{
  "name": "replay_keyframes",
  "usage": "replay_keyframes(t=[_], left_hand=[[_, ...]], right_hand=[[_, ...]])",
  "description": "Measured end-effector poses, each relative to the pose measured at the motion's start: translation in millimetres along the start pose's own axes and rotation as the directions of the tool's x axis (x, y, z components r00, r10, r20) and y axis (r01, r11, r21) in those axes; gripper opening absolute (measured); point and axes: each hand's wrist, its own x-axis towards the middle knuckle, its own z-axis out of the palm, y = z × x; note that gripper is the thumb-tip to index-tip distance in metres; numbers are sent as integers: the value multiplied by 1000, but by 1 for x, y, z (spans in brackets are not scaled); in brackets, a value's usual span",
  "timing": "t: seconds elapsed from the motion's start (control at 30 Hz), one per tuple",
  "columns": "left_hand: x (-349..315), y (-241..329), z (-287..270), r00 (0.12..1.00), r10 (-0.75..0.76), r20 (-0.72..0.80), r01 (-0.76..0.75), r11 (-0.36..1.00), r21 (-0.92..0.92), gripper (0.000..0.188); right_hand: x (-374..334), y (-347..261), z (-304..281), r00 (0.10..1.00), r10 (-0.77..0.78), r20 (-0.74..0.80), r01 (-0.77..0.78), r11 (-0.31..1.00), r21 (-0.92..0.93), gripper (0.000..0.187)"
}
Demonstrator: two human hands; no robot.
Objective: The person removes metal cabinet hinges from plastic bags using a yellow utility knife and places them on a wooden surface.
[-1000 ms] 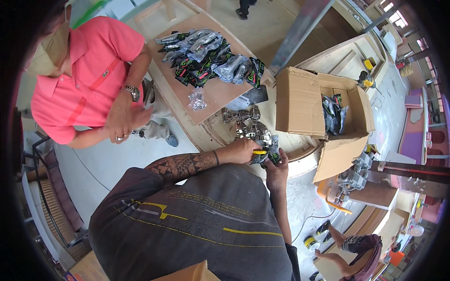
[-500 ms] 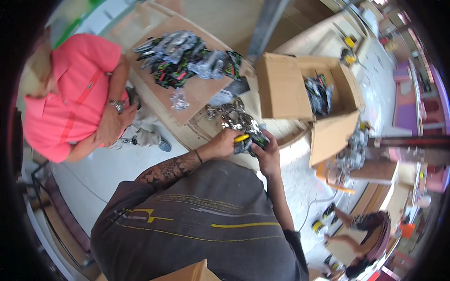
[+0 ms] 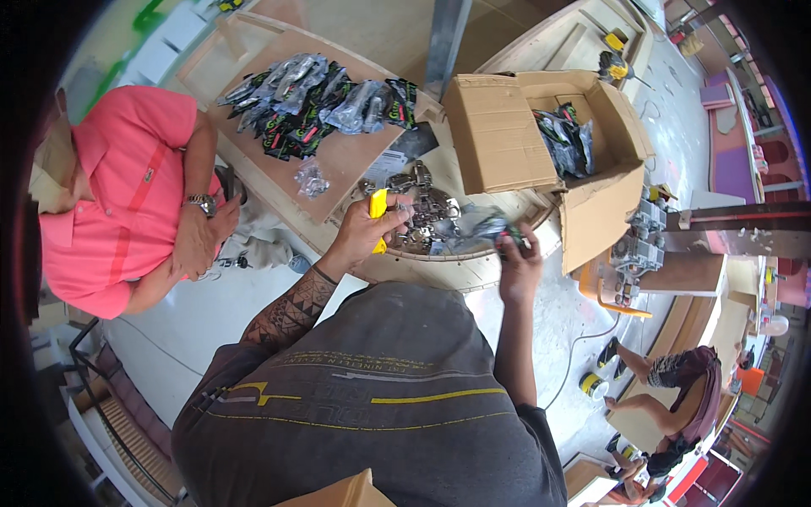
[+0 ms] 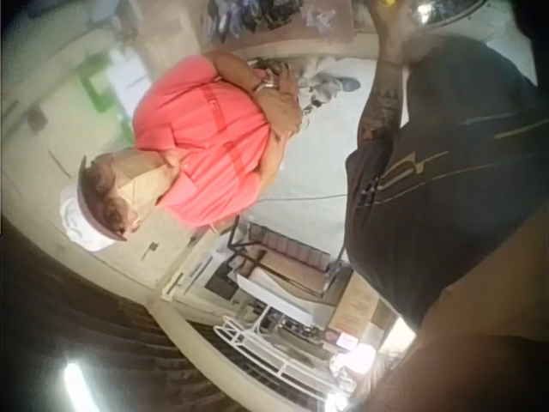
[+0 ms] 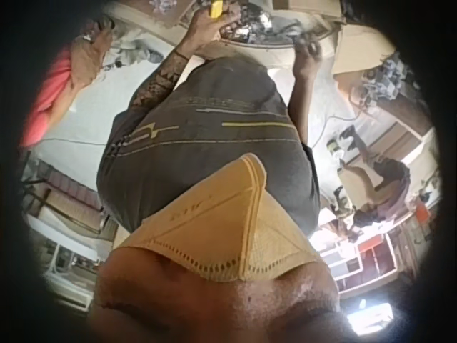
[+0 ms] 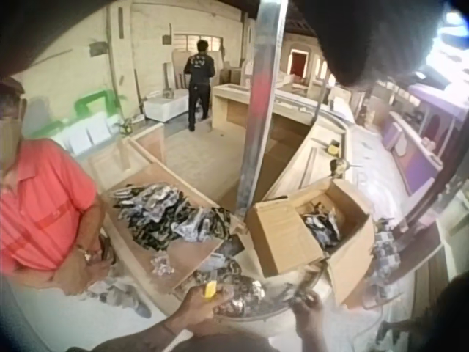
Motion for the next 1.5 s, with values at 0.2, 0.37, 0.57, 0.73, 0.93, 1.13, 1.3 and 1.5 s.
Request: replay_keyframes(t=[0.2, 0.37, 0.57, 0.73, 0.93, 1.13, 1.3, 1.5], left_hand=[[17, -18, -79, 890, 201, -410, -27, 920, 392, 25], [25, -18, -160, 793, 353, -497, -36, 840, 541, 31], [25, 5, -155, 766, 421, -485, 170, 595, 786, 38], [-1, -9, -146, 716, 405, -569, 39, 790, 612, 33], [-7, -48, -96, 852, 325, -411, -83, 858, 507, 25], [23, -45, -60, 944, 318, -89, -159, 674, 722, 23], [73, -12, -103, 805, 517, -291, -145, 647, 749, 37], [154, 10, -133, 868, 344, -359, 57, 648, 759, 50]], right_hand=[[74, -58, -31, 941, -267, -208, 299, 943, 143, 24], [171, -109, -5, 905, -371, -208, 378, 926, -6, 38], [217, -111, -21, 941, -281, -190, 202, 914, -351, 55], [145, -100, 29, 663, -708, -243, 525, 671, -523, 35], [10, 3, 98, 752, -258, 607, 643, 489, -589, 23], [20, 76, 102, 681, -97, 726, 723, -72, -687, 50], [26, 81, 105, 748, 28, 663, 663, -2, -749, 41], [34, 92, 97, 718, -66, 693, 693, 164, -703, 35]])
